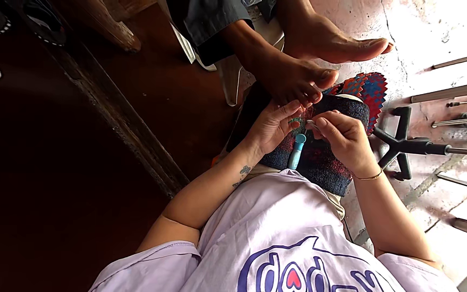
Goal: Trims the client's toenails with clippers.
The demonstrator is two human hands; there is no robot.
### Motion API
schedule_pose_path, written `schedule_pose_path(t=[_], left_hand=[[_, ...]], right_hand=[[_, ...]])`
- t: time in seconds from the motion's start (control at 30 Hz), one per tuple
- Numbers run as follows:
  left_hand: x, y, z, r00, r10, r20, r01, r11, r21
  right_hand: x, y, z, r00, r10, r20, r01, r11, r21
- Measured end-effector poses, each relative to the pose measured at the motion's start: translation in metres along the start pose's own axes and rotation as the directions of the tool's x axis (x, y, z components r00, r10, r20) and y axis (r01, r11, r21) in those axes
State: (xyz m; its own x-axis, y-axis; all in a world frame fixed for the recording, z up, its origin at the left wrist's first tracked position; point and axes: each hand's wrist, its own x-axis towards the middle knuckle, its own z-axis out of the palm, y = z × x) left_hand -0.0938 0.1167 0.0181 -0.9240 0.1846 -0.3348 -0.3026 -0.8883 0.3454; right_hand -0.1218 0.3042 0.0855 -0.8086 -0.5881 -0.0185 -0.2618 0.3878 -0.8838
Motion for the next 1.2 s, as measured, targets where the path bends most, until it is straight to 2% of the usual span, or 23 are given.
schedule_pose_path(t=[0.1, 0.23, 0.3, 0.33, 0.43, 0.5, 0.57, 0.67, 1.03, 1.2], left_hand=[[0.001, 0.0, 0.005, 0.999, -0.002, -0.034, 0.002, 1.0, -0.01], [0.001, 0.0, 0.009, 0.997, 0.008, -0.078, -0.006, 1.0, 0.021], [0.002, -0.001, 0.009, 0.997, 0.02, -0.073, -0.019, 1.0, 0.01], [0.002, -0.001, 0.009, 0.997, 0.017, -0.077, -0.017, 1.0, 0.005], [0.002, 0.0, 0.011, 0.995, 0.014, -0.099, -0.013, 1.0, 0.002], [0.002, -0.001, 0.011, 0.994, 0.013, -0.106, -0.014, 1.0, -0.013], [0.002, -0.001, 0.012, 0.994, 0.014, -0.108, -0.017, 0.999, -0.028], [0.002, -0.002, 0.012, 0.995, 0.021, -0.1, -0.026, 0.999, -0.044], [0.003, -0.003, 0.011, 0.997, 0.042, -0.069, -0.048, 0.996, -0.079], [0.003, -0.003, 0.012, 0.995, 0.045, -0.091, -0.051, 0.996, -0.067]], right_hand=[[-0.009, 0.009, 0.001, 0.989, 0.11, 0.102, -0.133, 0.955, 0.265], [-0.011, 0.005, 0.009, 0.967, 0.228, 0.11, -0.245, 0.735, 0.632], [-0.01, 0.001, 0.013, 0.953, 0.288, 0.097, -0.269, 0.654, 0.707], [-0.01, -0.001, 0.014, 0.95, 0.299, 0.089, -0.273, 0.659, 0.701], [-0.009, -0.006, 0.017, 0.964, 0.266, 0.025, -0.241, 0.826, 0.51], [-0.009, -0.011, 0.021, 0.974, 0.21, -0.091, -0.172, 0.935, 0.311], [-0.008, -0.014, 0.025, 0.972, 0.127, -0.197, -0.106, 0.988, 0.116], [-0.007, -0.016, 0.029, 0.966, 0.052, -0.253, -0.059, 0.998, -0.022], [-0.005, -0.017, 0.031, 0.969, 0.042, -0.243, -0.049, 0.999, -0.022], [-0.004, -0.018, 0.037, 0.958, -0.061, -0.281, -0.02, 0.961, -0.277]])
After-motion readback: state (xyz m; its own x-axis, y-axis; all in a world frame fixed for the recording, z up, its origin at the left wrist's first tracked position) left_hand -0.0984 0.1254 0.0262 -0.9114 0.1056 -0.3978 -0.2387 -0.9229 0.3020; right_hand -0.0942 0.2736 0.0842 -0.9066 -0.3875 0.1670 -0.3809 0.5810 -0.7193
